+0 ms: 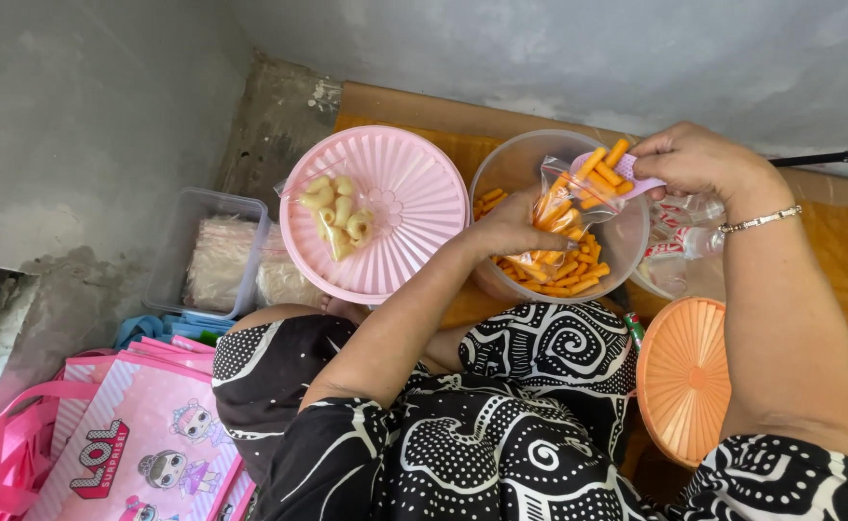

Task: The person scoops light-colored shell-shaped snacks from a clear container into small plastic bags using a pink scoop, then ties the bags closed. They repeat the process with orange stick-shaped snacks from a second container, filling and tying additional bags.

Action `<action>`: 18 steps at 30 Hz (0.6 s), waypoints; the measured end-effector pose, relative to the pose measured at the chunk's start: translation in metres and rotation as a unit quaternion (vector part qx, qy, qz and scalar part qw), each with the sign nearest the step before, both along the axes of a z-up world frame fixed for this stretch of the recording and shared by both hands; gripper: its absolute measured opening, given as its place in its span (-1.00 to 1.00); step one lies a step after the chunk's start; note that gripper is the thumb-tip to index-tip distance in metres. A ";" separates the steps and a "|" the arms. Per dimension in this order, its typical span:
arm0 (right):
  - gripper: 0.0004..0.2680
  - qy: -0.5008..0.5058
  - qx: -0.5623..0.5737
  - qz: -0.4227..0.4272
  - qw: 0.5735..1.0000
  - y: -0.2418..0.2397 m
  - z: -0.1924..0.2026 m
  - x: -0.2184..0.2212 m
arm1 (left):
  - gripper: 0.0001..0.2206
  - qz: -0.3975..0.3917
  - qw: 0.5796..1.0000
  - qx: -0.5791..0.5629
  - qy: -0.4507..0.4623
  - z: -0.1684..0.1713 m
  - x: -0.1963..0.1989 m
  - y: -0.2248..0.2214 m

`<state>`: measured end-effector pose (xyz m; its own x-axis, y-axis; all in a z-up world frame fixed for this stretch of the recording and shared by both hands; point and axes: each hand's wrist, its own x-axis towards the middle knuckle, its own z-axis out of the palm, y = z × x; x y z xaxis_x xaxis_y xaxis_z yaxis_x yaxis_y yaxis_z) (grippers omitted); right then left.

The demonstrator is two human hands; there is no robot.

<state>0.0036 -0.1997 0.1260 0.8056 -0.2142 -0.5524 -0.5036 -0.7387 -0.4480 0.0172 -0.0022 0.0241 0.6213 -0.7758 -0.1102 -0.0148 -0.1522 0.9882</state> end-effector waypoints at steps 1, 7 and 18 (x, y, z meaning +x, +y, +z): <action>-0.82 -0.001 0.000 0.000 1.000 -0.007 -0.006 0.003 | -0.43 0.000 1.000 0.000 -0.001 0.004 -0.001 0.002; -0.84 -0.012 0.147 -0.079 0.986 -0.034 -0.039 0.008 | -0.50 -0.029 0.999 0.016 -0.012 -0.005 0.003 0.008; -0.85 -0.026 0.001 -0.019 0.999 0.000 -0.006 0.000 | -0.58 -0.081 0.992 0.097 0.015 0.007 0.006 0.010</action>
